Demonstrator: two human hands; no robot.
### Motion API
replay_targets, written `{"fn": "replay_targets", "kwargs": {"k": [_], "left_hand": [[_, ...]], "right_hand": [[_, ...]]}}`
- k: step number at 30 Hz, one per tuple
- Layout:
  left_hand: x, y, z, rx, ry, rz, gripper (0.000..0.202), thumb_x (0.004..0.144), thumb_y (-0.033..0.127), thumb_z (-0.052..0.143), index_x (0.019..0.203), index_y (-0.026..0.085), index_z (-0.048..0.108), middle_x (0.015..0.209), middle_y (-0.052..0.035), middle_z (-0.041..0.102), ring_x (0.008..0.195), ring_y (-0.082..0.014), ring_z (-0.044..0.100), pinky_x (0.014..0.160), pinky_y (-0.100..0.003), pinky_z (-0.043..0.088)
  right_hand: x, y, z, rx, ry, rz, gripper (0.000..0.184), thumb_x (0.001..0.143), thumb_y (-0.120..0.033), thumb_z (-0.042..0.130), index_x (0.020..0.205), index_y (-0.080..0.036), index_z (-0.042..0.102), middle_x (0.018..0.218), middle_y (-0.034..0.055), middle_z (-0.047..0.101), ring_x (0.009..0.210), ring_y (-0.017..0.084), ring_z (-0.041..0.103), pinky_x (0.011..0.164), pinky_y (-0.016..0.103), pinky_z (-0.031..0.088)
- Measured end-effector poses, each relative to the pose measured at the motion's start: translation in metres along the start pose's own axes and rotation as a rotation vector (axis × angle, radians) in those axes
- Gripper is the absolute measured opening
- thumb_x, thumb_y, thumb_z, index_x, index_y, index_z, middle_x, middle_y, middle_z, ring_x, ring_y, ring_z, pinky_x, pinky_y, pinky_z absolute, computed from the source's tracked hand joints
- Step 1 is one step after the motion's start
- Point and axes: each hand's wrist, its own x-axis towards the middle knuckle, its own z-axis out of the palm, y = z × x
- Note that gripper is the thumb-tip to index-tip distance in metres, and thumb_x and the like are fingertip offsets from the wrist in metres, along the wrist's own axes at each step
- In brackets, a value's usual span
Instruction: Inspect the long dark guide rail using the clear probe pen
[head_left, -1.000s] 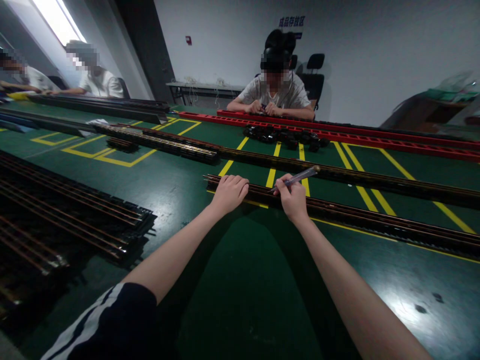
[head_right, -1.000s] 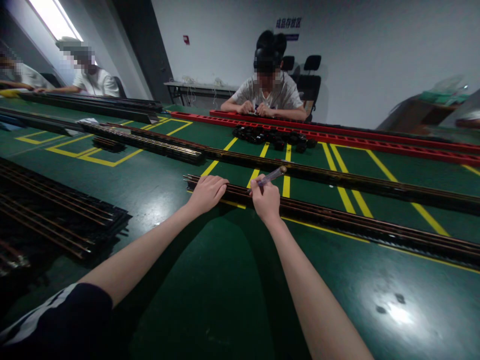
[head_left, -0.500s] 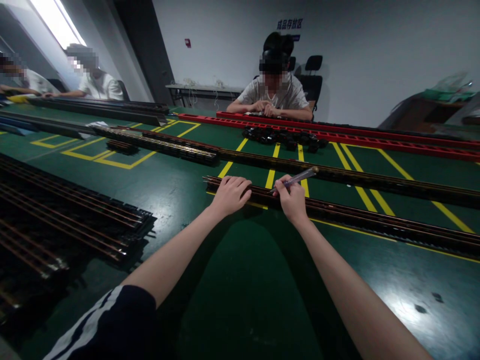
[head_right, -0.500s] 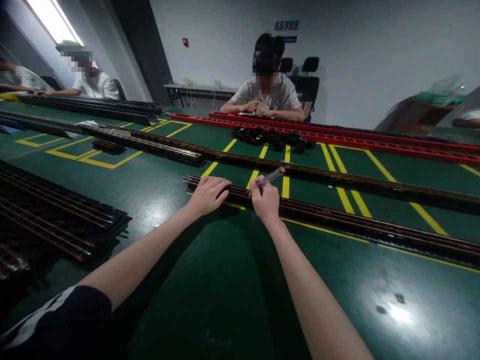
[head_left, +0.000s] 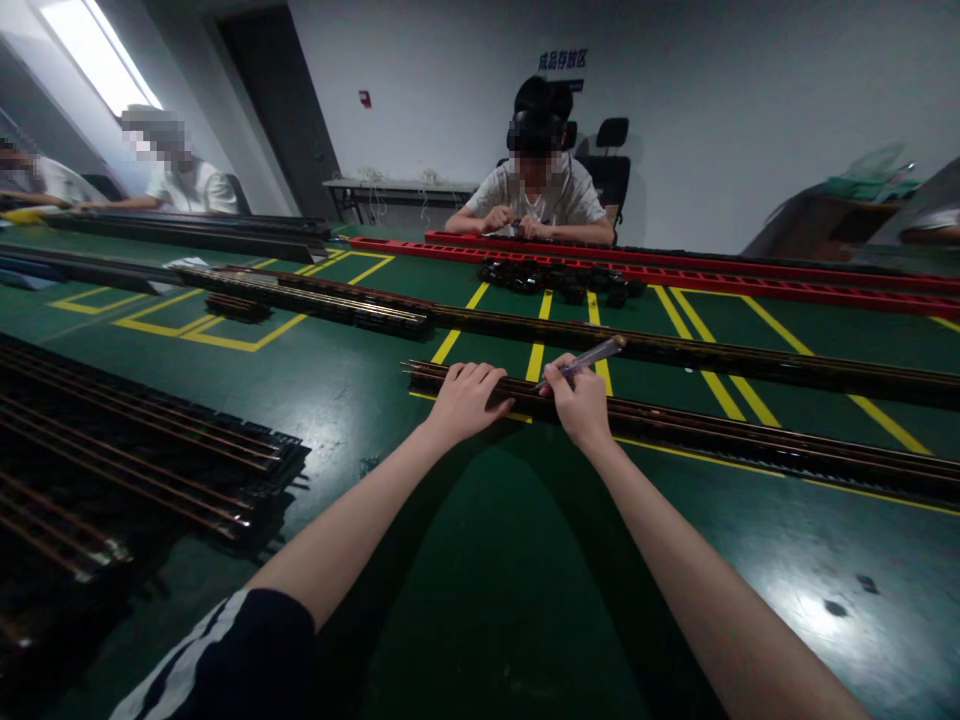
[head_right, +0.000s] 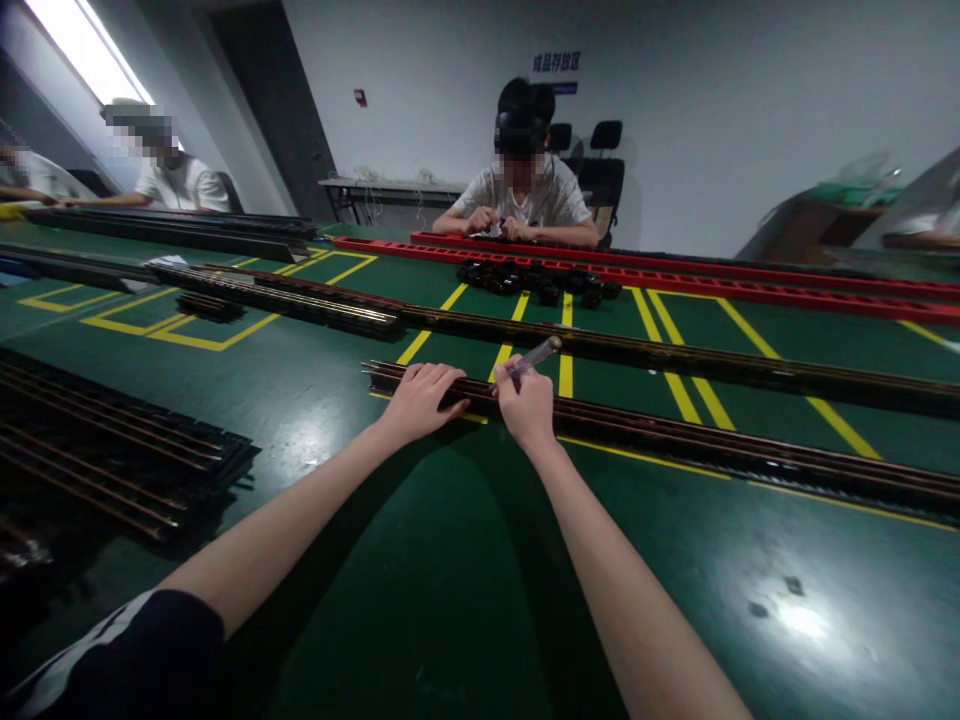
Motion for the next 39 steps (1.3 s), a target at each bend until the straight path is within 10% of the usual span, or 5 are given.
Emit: {"fn": "replay_targets", "kwargs": {"k": [39], "left_hand": [[0.0009,0.0067,-0.0029,-0.045,-0.012,-0.044,0.030,0.085,0.028,0.049,0.112,0.018,0.055,0.117,-0.0083,0.063,0.110,-0.0255,0.054,0.099,-0.045,0.031]], "right_hand": [[0.0010,-0.0007,0.0001,0.012,0.027,-0.012,0.023,0.083,-0.035,0.047,0.066,-0.022,0.055,0.057,0.0019,0.065,0.061,0.021,0.064,0.067,0.034,0.046]]}}
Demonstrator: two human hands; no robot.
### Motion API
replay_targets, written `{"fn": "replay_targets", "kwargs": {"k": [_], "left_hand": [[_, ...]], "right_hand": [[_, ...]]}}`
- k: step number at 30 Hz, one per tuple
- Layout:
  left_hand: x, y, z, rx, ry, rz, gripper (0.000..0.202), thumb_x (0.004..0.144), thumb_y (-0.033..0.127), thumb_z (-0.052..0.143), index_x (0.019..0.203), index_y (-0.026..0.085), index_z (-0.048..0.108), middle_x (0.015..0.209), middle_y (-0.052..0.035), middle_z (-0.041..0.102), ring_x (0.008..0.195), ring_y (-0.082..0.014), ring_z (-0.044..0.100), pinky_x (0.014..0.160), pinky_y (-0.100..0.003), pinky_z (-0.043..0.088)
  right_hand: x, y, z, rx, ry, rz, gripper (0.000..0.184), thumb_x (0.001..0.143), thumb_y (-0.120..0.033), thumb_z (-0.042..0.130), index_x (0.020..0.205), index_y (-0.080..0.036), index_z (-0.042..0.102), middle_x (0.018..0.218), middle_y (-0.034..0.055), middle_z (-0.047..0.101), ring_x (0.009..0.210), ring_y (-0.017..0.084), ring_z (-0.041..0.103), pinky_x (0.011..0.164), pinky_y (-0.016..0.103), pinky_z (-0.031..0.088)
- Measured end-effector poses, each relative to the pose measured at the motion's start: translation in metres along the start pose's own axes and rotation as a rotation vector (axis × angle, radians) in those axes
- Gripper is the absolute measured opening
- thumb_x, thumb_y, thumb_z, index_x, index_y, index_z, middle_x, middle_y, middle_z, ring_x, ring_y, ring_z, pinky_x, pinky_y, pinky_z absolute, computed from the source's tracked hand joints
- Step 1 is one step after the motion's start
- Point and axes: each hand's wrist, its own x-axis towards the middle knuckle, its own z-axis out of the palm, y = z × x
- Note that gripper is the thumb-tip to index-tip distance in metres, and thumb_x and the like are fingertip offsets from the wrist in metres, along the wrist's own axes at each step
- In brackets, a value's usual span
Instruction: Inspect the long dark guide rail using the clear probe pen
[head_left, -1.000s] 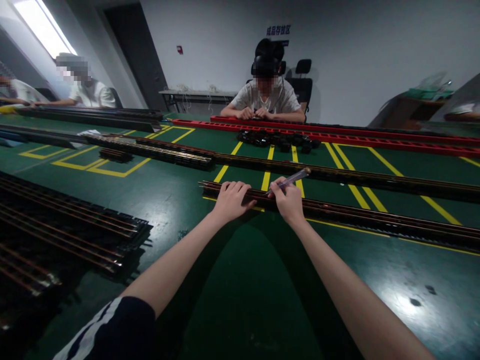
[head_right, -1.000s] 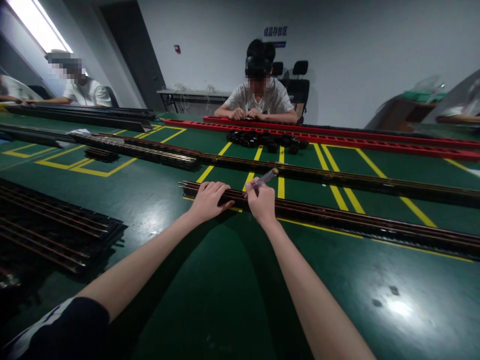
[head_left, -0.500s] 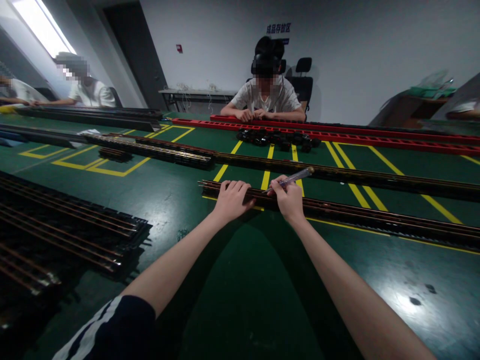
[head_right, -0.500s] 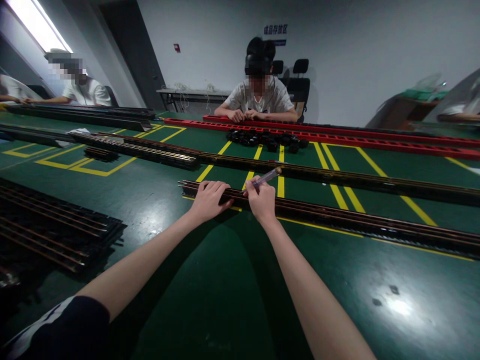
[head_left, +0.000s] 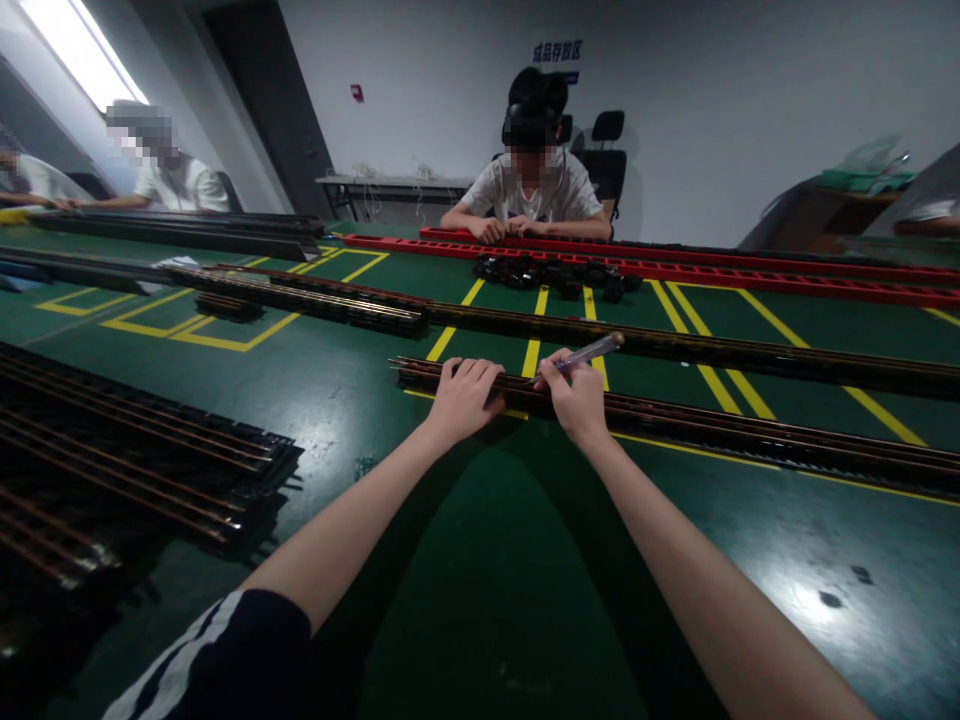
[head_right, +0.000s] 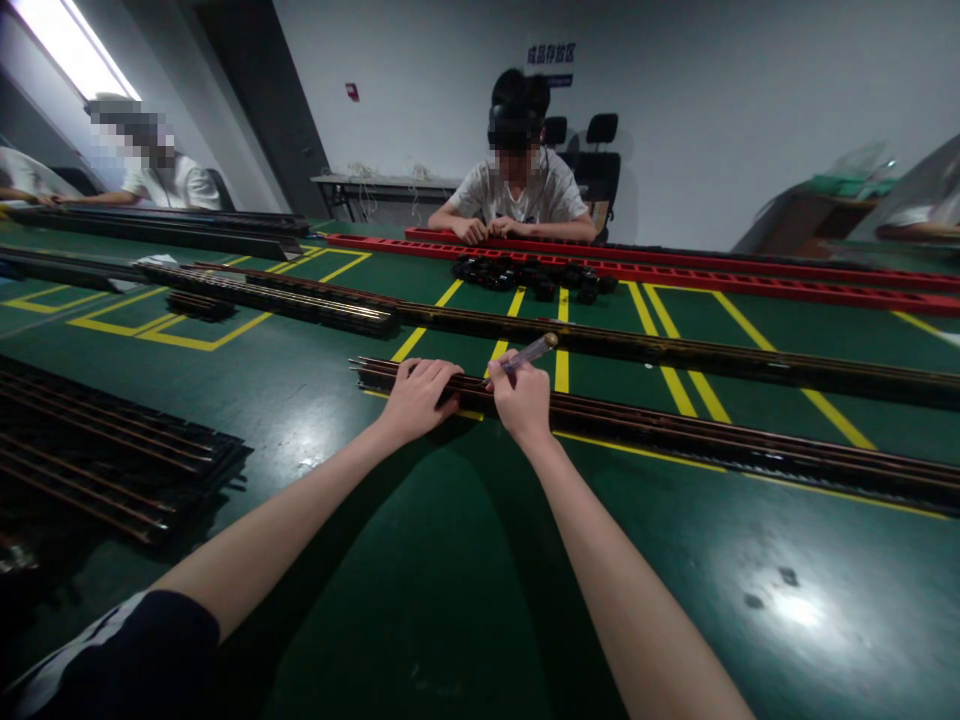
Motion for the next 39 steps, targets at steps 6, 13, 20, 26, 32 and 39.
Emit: {"fn": "replay_targets", "kwargs": {"k": [6,13,20,26,32,39], "left_hand": [[-0.0007,0.0005,-0.0004,-0.003,-0.004,0.019,0.033,0.084,0.023,0.046,0.115,0.019,0.055,0.119,-0.0084,0.062,0.112,-0.0250,0.053,0.101,-0.046,0.030],[-0.0010,-0.0005,0.0011,0.003,-0.016,0.030,0.038,0.080,0.015,0.045,0.117,0.020,0.054,0.122,-0.0078,0.061,0.115,-0.0243,0.052,0.103,-0.046,0.029],[-0.0009,0.0003,-0.0010,0.008,-0.023,0.043,0.044,0.076,0.007,0.044,0.116,0.019,0.055,0.122,-0.0076,0.061,0.116,-0.0241,0.051,0.104,-0.047,0.028],[-0.0005,0.0010,-0.0017,-0.004,-0.009,0.022,0.044,0.075,0.004,0.041,0.114,0.019,0.057,0.121,-0.0069,0.062,0.115,-0.0233,0.053,0.105,-0.048,0.027],[-0.0002,-0.0009,-0.0013,-0.032,-0.010,0.029,0.045,0.075,0.004,0.041,0.114,0.019,0.057,0.120,-0.0066,0.062,0.114,-0.0222,0.053,0.106,-0.045,0.028],[-0.0005,-0.0044,-0.0019,-0.091,-0.040,0.037,0.044,0.078,0.007,0.040,0.119,0.012,0.055,0.123,-0.0104,0.060,0.118,-0.0208,0.051,0.105,-0.040,0.032]], "right_hand": [[-0.0002,-0.0018,-0.0010,-0.009,0.004,-0.003,0.022,0.083,-0.034,0.047,0.065,-0.023,0.054,0.056,0.0014,0.064,0.061,0.021,0.064,0.066,0.034,0.047],[0.0000,-0.0028,-0.0015,-0.006,0.003,-0.001,0.022,0.082,-0.035,0.047,0.065,-0.023,0.054,0.056,0.0013,0.065,0.060,0.021,0.064,0.066,0.033,0.047],[0.0001,-0.0039,-0.0013,0.005,0.016,-0.002,0.023,0.082,-0.035,0.047,0.064,-0.023,0.054,0.056,0.0020,0.065,0.060,0.020,0.065,0.066,0.032,0.047],[0.0001,-0.0048,-0.0023,0.014,0.049,0.020,0.023,0.081,-0.035,0.048,0.063,-0.022,0.054,0.053,0.0010,0.063,0.057,0.019,0.063,0.062,0.031,0.047],[0.0004,-0.0017,-0.0016,0.013,0.000,0.013,0.023,0.082,-0.035,0.048,0.064,-0.022,0.055,0.055,0.0009,0.064,0.057,0.019,0.063,0.065,0.032,0.047],[-0.0009,0.0006,-0.0007,0.032,-0.023,0.014,0.023,0.083,-0.034,0.048,0.066,-0.021,0.055,0.057,0.0013,0.064,0.057,0.018,0.063,0.063,0.031,0.046]]}}
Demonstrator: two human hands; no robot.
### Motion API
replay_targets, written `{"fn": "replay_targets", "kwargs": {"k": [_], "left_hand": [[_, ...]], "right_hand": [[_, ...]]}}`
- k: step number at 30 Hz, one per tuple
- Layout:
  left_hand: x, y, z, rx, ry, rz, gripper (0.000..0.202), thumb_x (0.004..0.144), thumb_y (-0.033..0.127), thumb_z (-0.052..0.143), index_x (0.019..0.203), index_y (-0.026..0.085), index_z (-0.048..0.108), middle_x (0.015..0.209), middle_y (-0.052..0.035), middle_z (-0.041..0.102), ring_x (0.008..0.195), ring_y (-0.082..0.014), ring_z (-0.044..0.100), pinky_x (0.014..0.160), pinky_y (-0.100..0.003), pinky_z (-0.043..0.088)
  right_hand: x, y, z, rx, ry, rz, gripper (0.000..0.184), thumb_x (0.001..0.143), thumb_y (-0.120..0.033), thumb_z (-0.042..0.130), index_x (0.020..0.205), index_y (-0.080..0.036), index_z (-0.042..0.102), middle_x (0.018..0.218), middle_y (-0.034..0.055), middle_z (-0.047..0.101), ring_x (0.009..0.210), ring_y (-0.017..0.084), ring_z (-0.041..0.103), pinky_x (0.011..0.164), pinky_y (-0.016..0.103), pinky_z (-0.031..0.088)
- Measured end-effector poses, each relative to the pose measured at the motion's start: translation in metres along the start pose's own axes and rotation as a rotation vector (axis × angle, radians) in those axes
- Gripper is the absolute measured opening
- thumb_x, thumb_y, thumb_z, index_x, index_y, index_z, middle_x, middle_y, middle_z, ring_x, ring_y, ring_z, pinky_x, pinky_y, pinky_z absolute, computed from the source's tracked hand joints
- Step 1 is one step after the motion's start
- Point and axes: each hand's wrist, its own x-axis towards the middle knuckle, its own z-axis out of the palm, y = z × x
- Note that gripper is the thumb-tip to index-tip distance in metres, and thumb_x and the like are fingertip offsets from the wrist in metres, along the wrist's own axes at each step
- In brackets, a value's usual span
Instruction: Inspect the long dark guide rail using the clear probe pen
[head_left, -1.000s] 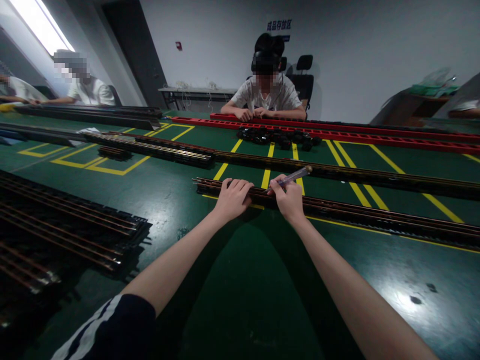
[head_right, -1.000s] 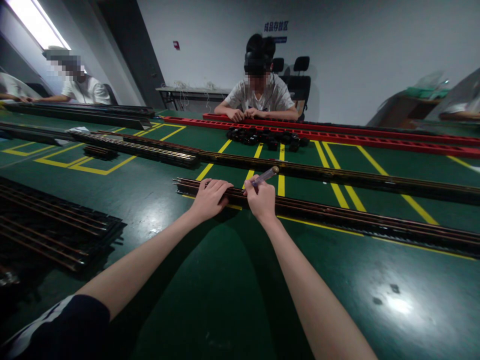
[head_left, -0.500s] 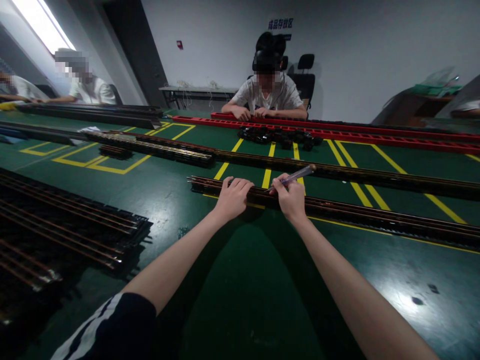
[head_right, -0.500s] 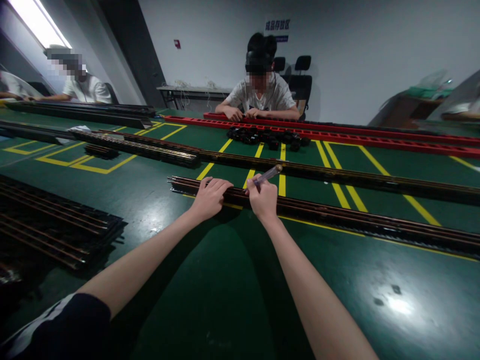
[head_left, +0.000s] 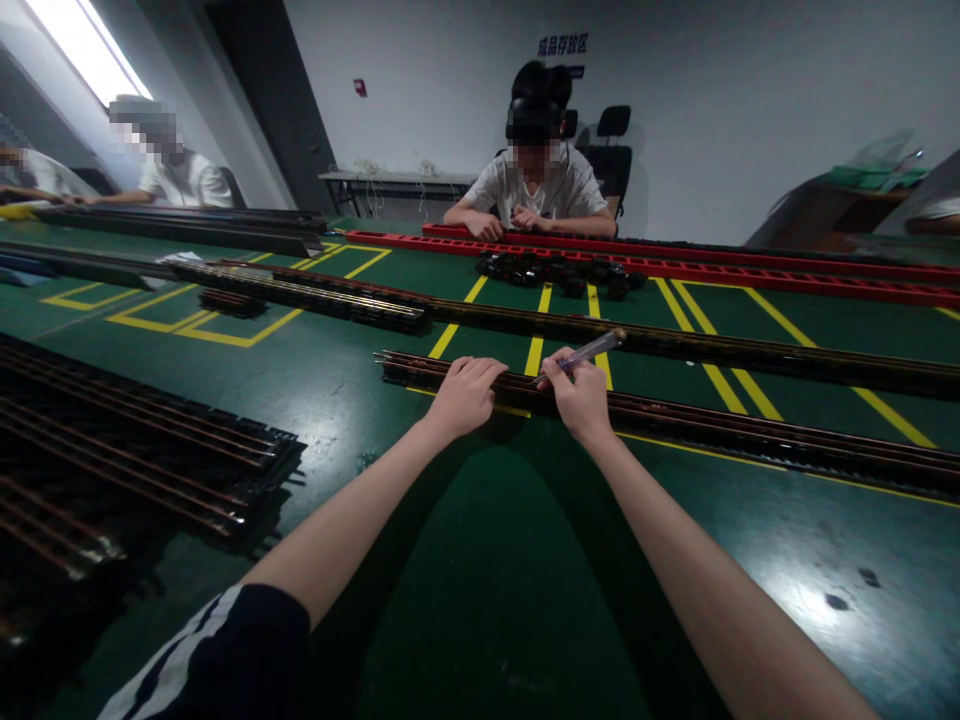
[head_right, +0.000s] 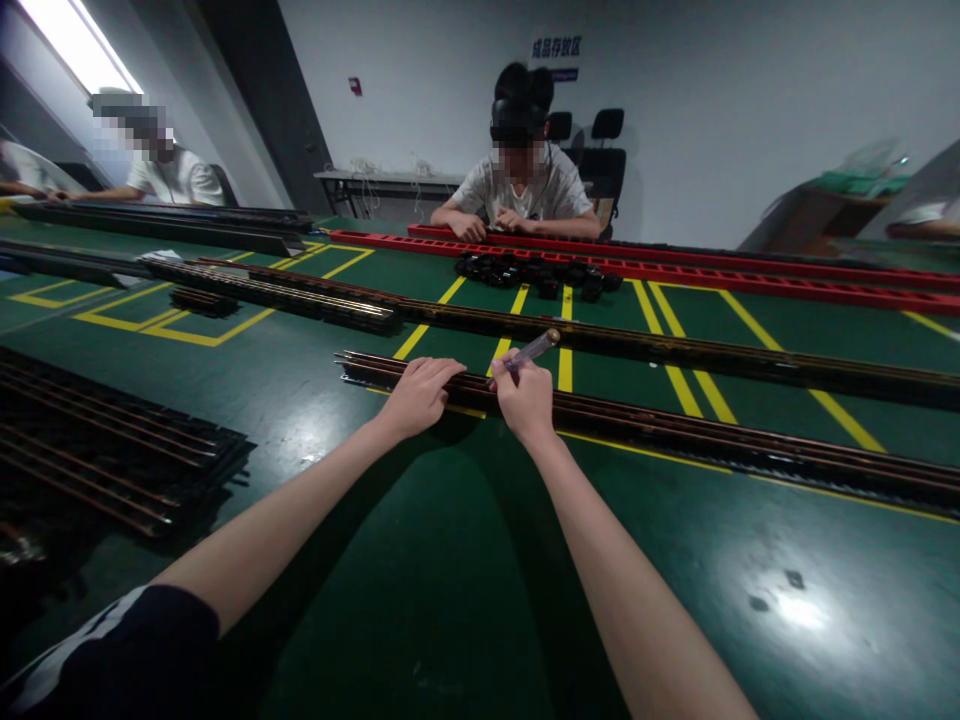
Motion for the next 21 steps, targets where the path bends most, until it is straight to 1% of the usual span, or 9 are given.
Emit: {"fn": "replay_targets", "kwargs": {"k": [4,8,11,16,21], "left_hand": [[-0.0005,-0.0006,0.0009,0.007,0.021,0.024,0.039,0.082,0.018,0.042,0.120,0.015,0.054,0.124,-0.0099,0.060,0.119,-0.0226,0.050,0.104,-0.041,0.033],[0.0003,0.0004,0.0012,0.030,0.027,0.032,0.037,0.085,0.031,0.046,0.117,0.015,0.055,0.119,-0.0092,0.062,0.111,-0.0243,0.054,0.099,-0.041,0.036],[0.0010,0.0009,0.0022,0.068,0.027,0.026,0.037,0.085,0.037,0.048,0.113,0.016,0.056,0.114,-0.0083,0.064,0.104,-0.0250,0.055,0.094,-0.040,0.038],[0.0014,0.0000,0.0048,0.109,0.033,0.022,0.035,0.085,0.040,0.049,0.109,0.016,0.057,0.109,-0.0078,0.065,0.099,-0.0250,0.056,0.090,-0.039,0.039],[0.0021,-0.0001,0.0050,0.118,0.037,0.027,0.033,0.085,0.039,0.050,0.109,0.016,0.056,0.108,-0.0072,0.065,0.099,-0.0245,0.056,0.091,-0.038,0.038]], "right_hand": [[0.0001,0.0007,0.0003,0.023,-0.002,0.020,0.023,0.083,-0.035,0.048,0.067,-0.021,0.055,0.057,0.0016,0.064,0.057,0.018,0.063,0.062,0.030,0.046],[0.0007,0.0011,0.0004,0.020,0.000,0.041,0.021,0.082,-0.034,0.048,0.068,-0.021,0.056,0.056,0.0015,0.064,0.059,0.019,0.064,0.064,0.031,0.046],[0.0009,0.0016,0.0006,0.024,0.004,0.047,0.022,0.083,-0.035,0.048,0.068,-0.020,0.056,0.056,0.0015,0.064,0.059,0.019,0.064,0.064,0.031,0.046],[0.0012,0.0037,0.0013,0.032,-0.012,0.049,0.022,0.083,-0.036,0.048,0.069,-0.020,0.056,0.058,0.0025,0.065,0.061,0.020,0.064,0.066,0.032,0.047],[0.0012,0.0036,0.0011,0.019,-0.028,0.045,0.023,0.083,-0.036,0.048,0.070,-0.020,0.057,0.061,0.0033,0.066,0.063,0.020,0.064,0.067,0.033,0.047]]}}
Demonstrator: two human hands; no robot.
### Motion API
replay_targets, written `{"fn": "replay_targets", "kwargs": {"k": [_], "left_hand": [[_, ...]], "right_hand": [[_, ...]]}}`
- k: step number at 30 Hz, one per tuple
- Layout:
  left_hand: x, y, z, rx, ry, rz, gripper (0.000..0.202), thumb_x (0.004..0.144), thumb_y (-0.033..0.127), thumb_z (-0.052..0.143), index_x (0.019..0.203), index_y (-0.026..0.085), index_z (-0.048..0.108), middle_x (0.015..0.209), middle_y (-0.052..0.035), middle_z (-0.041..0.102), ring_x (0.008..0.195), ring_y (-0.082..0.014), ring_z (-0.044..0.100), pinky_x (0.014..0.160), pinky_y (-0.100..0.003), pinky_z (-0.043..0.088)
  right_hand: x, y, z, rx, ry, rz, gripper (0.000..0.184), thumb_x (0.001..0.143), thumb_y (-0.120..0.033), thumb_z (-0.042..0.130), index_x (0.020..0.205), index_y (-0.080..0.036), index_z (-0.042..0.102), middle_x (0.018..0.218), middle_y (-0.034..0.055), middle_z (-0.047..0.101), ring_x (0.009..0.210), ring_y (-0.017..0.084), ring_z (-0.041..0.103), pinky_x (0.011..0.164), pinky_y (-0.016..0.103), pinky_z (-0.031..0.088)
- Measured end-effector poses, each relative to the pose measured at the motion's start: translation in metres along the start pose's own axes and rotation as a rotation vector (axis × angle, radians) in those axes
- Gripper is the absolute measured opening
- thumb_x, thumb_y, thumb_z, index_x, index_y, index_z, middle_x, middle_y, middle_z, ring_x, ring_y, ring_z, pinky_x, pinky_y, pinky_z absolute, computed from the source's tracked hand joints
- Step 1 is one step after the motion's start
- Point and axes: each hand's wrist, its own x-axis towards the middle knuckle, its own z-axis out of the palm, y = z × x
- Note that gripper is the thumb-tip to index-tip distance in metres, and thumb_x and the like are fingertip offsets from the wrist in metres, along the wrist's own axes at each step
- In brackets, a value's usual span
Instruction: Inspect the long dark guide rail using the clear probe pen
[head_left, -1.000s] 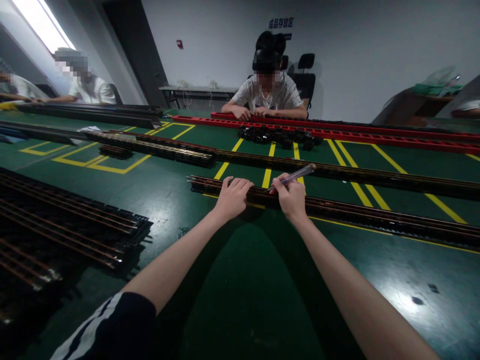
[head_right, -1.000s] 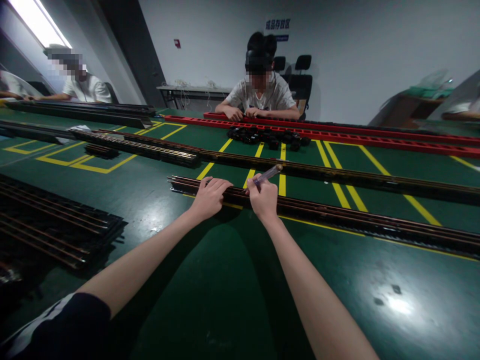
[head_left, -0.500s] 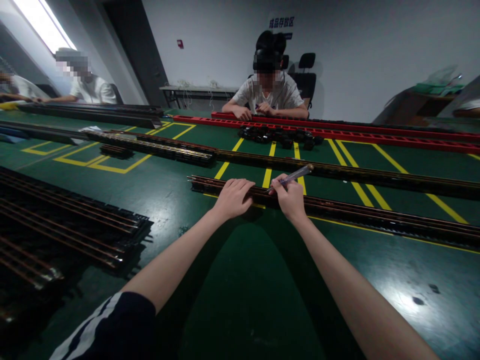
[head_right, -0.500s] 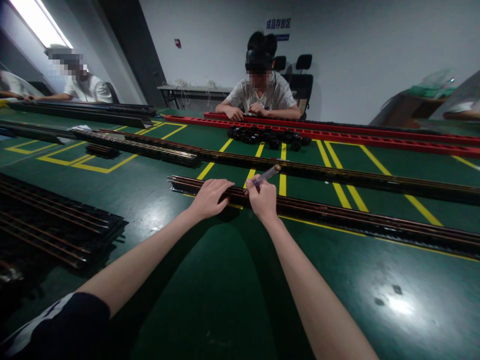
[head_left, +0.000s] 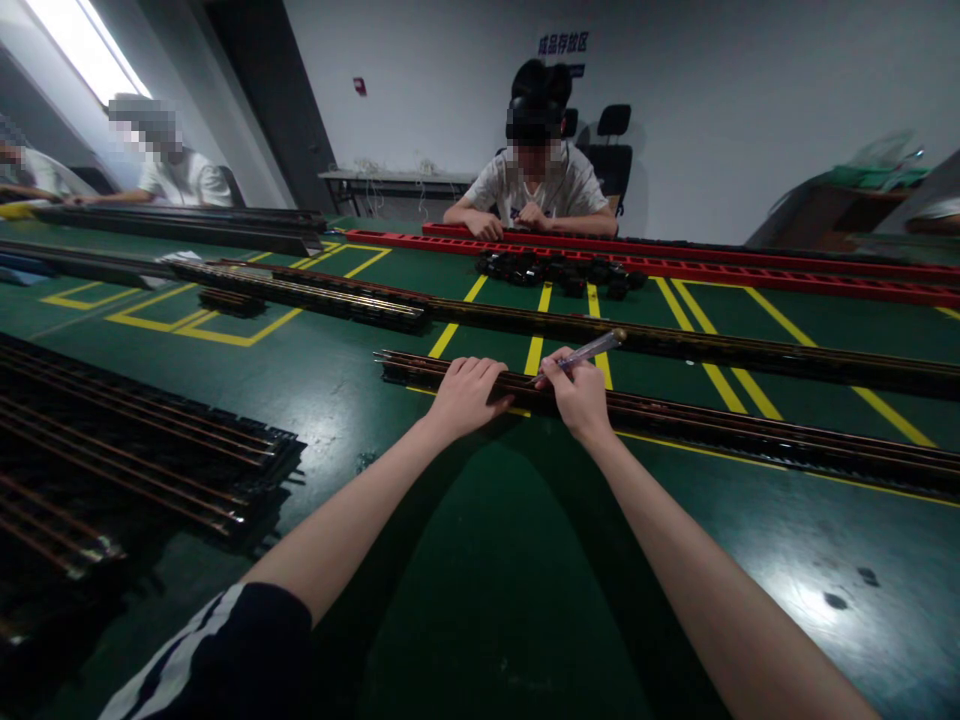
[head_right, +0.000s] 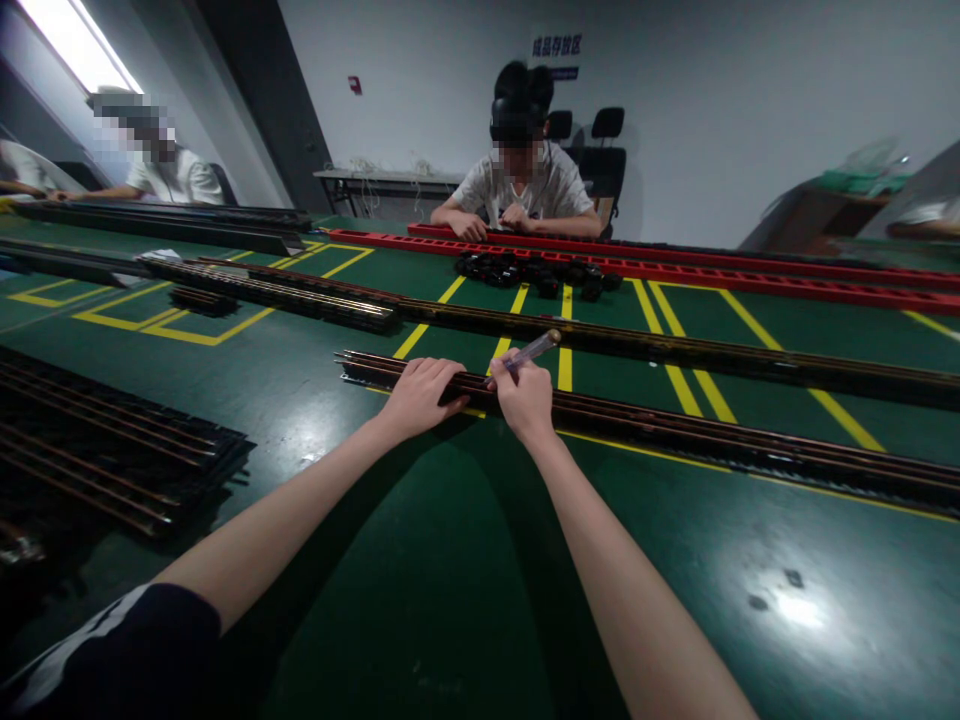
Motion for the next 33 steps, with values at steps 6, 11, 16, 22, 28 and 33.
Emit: {"fn": "replay_targets", "kwargs": {"k": [6,11,16,22,28,33], "left_hand": [[0.0001,0.0025,-0.0015,0.012,-0.012,-0.023,0.033,0.088,0.039,0.047,0.110,0.016,0.056,0.109,-0.0078,0.064,0.100,-0.0244,0.056,0.090,-0.038,0.037],[-0.0006,0.0043,-0.0019,0.021,-0.016,-0.037,0.031,0.088,0.036,0.047,0.110,0.016,0.055,0.110,-0.0081,0.064,0.102,-0.0244,0.055,0.091,-0.039,0.036],[-0.0005,0.0056,-0.0025,0.005,-0.015,-0.059,0.030,0.088,0.035,0.047,0.109,0.016,0.055,0.112,-0.0086,0.064,0.105,-0.0243,0.055,0.094,-0.041,0.034],[-0.0005,0.0070,-0.0041,0.022,-0.019,-0.071,0.029,0.086,0.033,0.048,0.109,0.016,0.056,0.112,-0.0094,0.064,0.105,-0.0256,0.055,0.094,-0.043,0.034],[-0.0013,0.0071,-0.0045,0.006,-0.016,-0.061,0.031,0.086,0.030,0.049,0.114,0.018,0.055,0.116,-0.0082,0.063,0.108,-0.0256,0.053,0.096,-0.044,0.033],[-0.0021,0.0058,-0.0028,-0.008,-0.008,-0.050,0.033,0.085,0.027,0.048,0.116,0.018,0.054,0.119,-0.0073,0.062,0.111,-0.0239,0.052,0.099,-0.043,0.031]], "right_hand": [[-0.0003,-0.0010,0.0001,0.026,0.018,-0.004,0.022,0.083,-0.035,0.048,0.069,-0.020,0.056,0.058,0.0021,0.065,0.060,0.019,0.064,0.067,0.032,0.046],[-0.0003,-0.0008,0.0005,0.048,0.047,-0.016,0.023,0.082,-0.036,0.049,0.068,-0.020,0.056,0.056,0.0015,0.064,0.057,0.019,0.063,0.063,0.031,0.046],[-0.0010,-0.0032,0.0004,0.057,0.059,-0.026,0.023,0.083,-0.035,0.049,0.066,-0.021,0.055,0.055,0.0004,0.063,0.056,0.018,0.063,0.062,0.031,0.046],[-0.0001,-0.0030,0.0007,0.037,0.058,-0.034,0.021,0.082,-0.035,0.050,0.066,-0.022,0.055,0.055,0.0005,0.064,0.057,0.020,0.064,0.063,0.033,0.047],[0.0000,-0.0034,-0.0001,0.016,0.061,-0.041,0.021,0.082,-0.034,0.049,0.065,-0.022,0.055,0.054,0.0007,0.064,0.057,0.020,0.064,0.063,0.032,0.046],[-0.0004,-0.0050,-0.0003,0.005,0.064,-0.042,0.022,0.082,-0.034,0.049,0.066,-0.021,0.055,0.055,0.0008,0.064,0.057,0.019,0.064,0.063,0.031,0.047]]}}
